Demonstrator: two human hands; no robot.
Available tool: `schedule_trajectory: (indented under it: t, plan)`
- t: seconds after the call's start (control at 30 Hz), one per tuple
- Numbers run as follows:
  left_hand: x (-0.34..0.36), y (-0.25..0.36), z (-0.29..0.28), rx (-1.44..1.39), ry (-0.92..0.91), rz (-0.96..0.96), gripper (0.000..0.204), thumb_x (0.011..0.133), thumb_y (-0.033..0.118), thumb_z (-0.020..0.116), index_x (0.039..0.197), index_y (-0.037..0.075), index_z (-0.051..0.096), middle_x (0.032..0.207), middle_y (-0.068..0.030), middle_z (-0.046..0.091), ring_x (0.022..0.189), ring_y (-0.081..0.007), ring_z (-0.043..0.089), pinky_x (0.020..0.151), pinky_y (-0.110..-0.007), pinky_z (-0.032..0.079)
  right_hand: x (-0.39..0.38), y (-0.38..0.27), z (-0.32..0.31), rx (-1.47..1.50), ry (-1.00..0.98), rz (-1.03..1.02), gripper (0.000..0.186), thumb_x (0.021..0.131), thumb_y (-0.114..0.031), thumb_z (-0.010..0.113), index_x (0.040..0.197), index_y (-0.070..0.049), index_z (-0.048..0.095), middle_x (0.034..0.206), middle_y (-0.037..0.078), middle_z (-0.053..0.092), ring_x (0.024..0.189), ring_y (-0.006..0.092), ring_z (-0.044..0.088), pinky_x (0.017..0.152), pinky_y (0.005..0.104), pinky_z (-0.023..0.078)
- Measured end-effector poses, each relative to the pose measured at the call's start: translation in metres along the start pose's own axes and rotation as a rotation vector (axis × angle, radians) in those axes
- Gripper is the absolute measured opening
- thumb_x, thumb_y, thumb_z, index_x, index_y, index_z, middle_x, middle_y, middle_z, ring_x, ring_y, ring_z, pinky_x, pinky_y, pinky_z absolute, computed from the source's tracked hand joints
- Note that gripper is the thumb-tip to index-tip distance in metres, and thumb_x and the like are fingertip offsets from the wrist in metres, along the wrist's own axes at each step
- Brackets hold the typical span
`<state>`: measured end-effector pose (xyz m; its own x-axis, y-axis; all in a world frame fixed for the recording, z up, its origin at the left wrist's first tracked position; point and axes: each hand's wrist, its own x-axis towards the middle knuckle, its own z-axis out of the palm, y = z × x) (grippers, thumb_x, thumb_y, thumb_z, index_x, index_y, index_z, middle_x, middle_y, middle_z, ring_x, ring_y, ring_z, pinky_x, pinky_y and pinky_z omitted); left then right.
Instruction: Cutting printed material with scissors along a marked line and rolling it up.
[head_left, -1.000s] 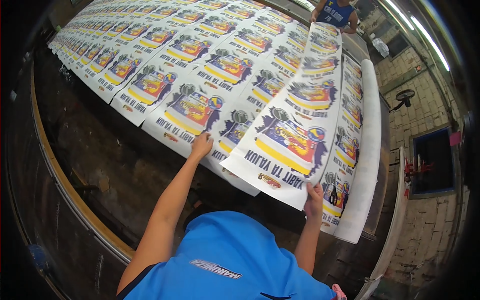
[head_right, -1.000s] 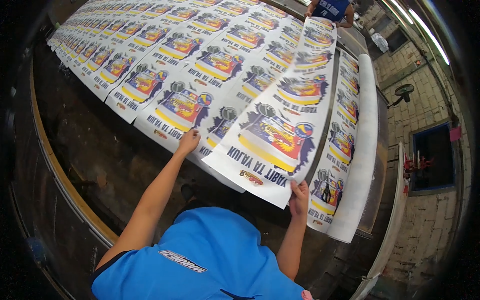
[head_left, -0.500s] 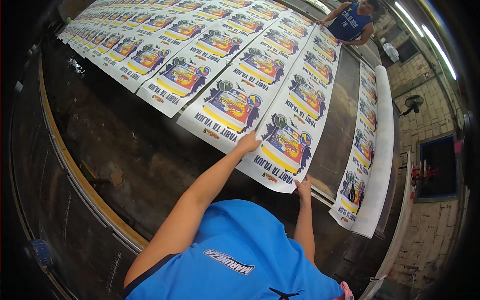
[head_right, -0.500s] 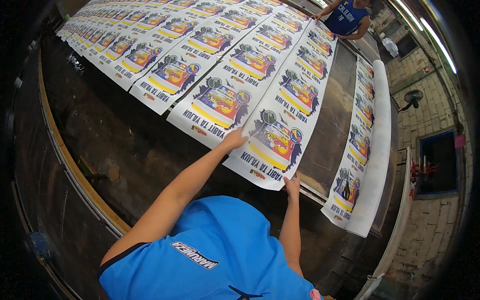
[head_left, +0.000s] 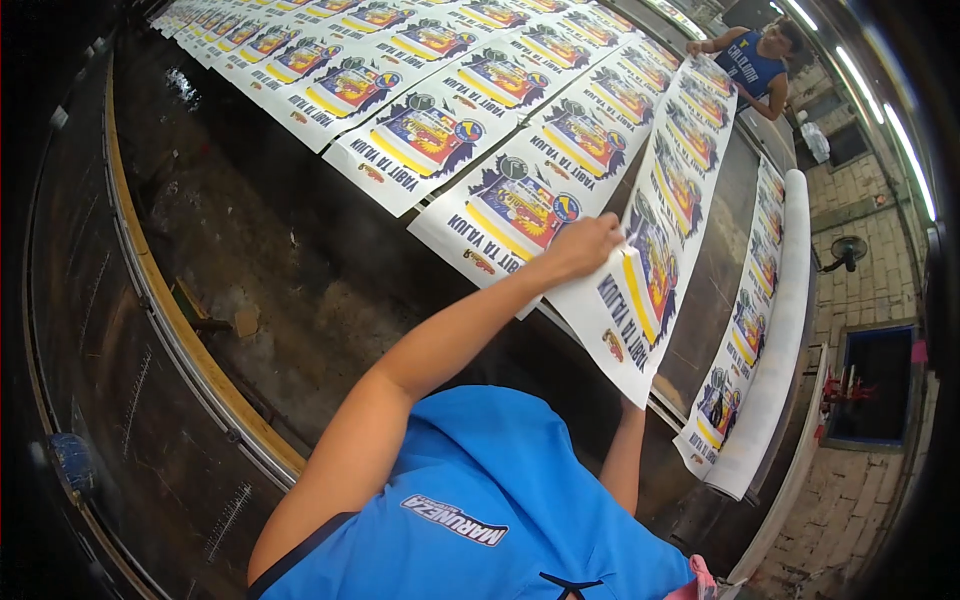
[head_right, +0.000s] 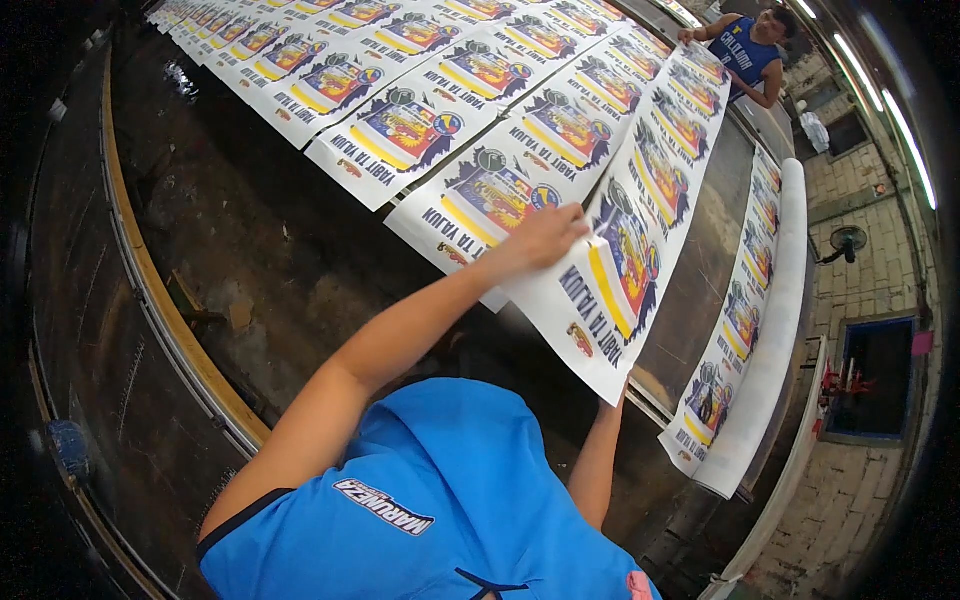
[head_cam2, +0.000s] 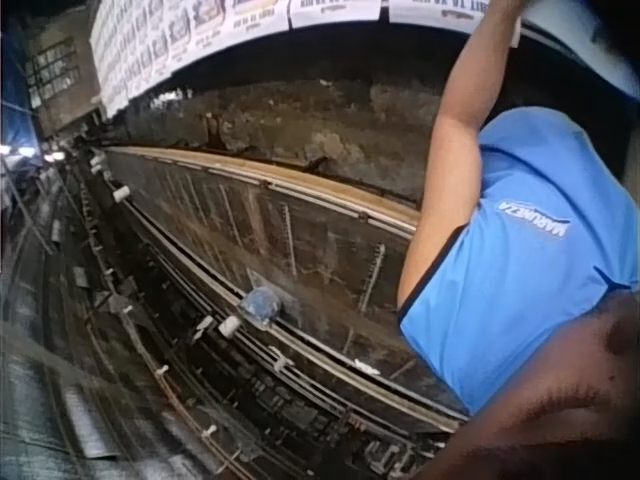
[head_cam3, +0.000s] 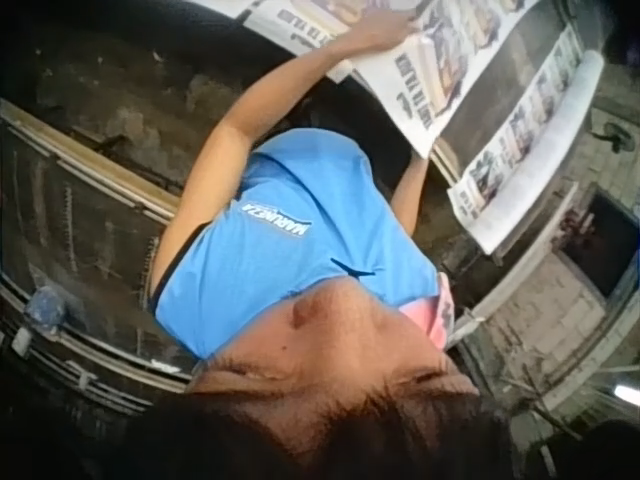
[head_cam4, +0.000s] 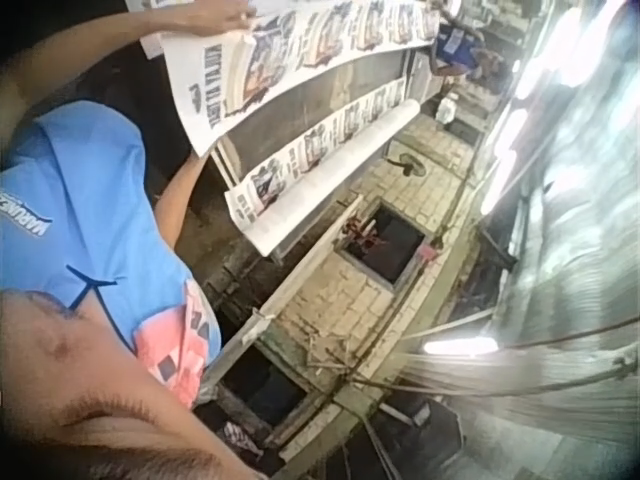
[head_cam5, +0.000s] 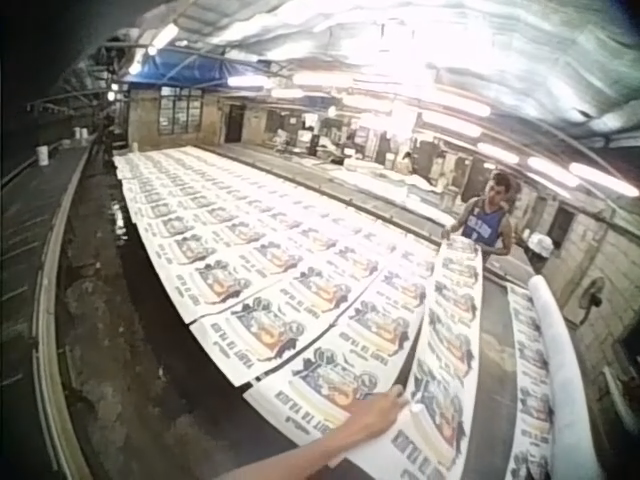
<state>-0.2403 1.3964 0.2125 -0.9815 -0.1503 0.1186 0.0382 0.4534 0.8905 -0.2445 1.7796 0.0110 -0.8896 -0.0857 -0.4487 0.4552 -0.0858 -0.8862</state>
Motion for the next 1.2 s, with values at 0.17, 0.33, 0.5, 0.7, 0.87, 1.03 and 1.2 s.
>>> schedule_trajectory:
  t: [0.17,0.33,0.5,0.7,0.87,1.03,1.2]
  plan:
    - [-0.006,-0.099,-0.086,0.123,0.108,-0.095,0.038,0.096,0.035,0.056,0.107,-0.001,0.061,0.099,-0.0253,0.066,0.097,-0.0418,0.063,0.083,-0.049,0.048,0.031,-0.001,0.068,-0.081,-0.057,-0.109,0.039,0.101,-0.034,0.052,0.123,-0.003,0.060,0.110,0.013,0.068,0.091,0.0203,0.069,0.073,0.0327,0.056]
    - [-0.022,-0.220,-0.141,0.380,0.141,-0.381,0.031,0.096,0.032,0.056,0.101,0.002,0.062,0.096,-0.0226,0.068,0.095,-0.0413,0.064,0.083,-0.053,0.049,0.051,-0.011,0.156,-0.381,0.017,0.070,0.036,0.097,-0.036,0.059,0.123,-0.010,0.059,0.105,0.007,0.068,0.083,0.0172,0.066,0.062,0.0317,0.053]
    - [-0.024,-0.281,-0.125,0.800,0.032,-0.398,0.033,0.090,0.027,0.061,0.112,0.003,0.064,0.117,-0.0162,0.061,0.117,-0.0340,0.052,0.092,-0.059,0.043,0.073,-0.014,0.222,-0.499,-0.029,0.214,0.043,0.094,-0.033,0.064,0.127,-0.007,0.054,0.101,0.009,0.067,0.076,0.0162,0.065,0.052,0.0296,0.052]
    - [0.000,-0.265,-0.112,0.447,-0.031,-0.433,0.033,0.091,0.024,0.056,0.114,-0.001,0.056,0.115,-0.0242,0.058,0.106,-0.0442,0.059,0.086,-0.059,0.047,0.071,-0.010,0.267,-0.518,0.051,0.206,0.045,0.091,-0.029,0.069,0.124,-0.002,0.053,0.094,0.009,0.067,0.075,0.0127,0.065,0.049,0.0280,0.050]
    - [0.023,-0.229,-0.172,0.146,-0.198,-0.264,0.029,0.101,0.024,0.048,0.116,-0.001,0.046,0.103,-0.0314,0.062,0.091,-0.0481,0.063,0.079,-0.055,0.049,0.048,-0.052,0.305,0.105,-0.098,0.040,0.027,0.096,-0.011,0.061,0.120,0.002,0.061,0.109,0.012,0.070,0.087,0.0185,0.070,0.077,0.0315,0.057]
    - [0.054,-0.141,-0.271,-0.112,-0.050,-0.025,0.033,0.101,0.027,0.051,0.122,0.003,0.043,0.094,-0.0281,0.066,0.089,-0.0492,0.063,0.079,-0.052,0.048,0.004,-0.187,0.395,0.109,-0.246,-0.364,0.027,0.098,-0.013,0.058,0.121,0.003,0.059,0.108,0.013,0.070,0.088,0.0169,0.070,0.077,0.0295,0.058]
    - [0.062,-0.105,-0.344,-0.218,-0.116,-0.043,0.034,0.100,0.025,0.054,0.125,0.004,0.044,0.098,-0.0274,0.067,0.093,-0.0460,0.065,0.082,-0.049,0.048,0.001,-0.191,0.432,0.092,-0.228,-0.373,0.027,0.099,-0.013,0.058,0.121,0.003,0.059,0.108,0.012,0.070,0.088,0.0163,0.070,0.077,0.0292,0.058]
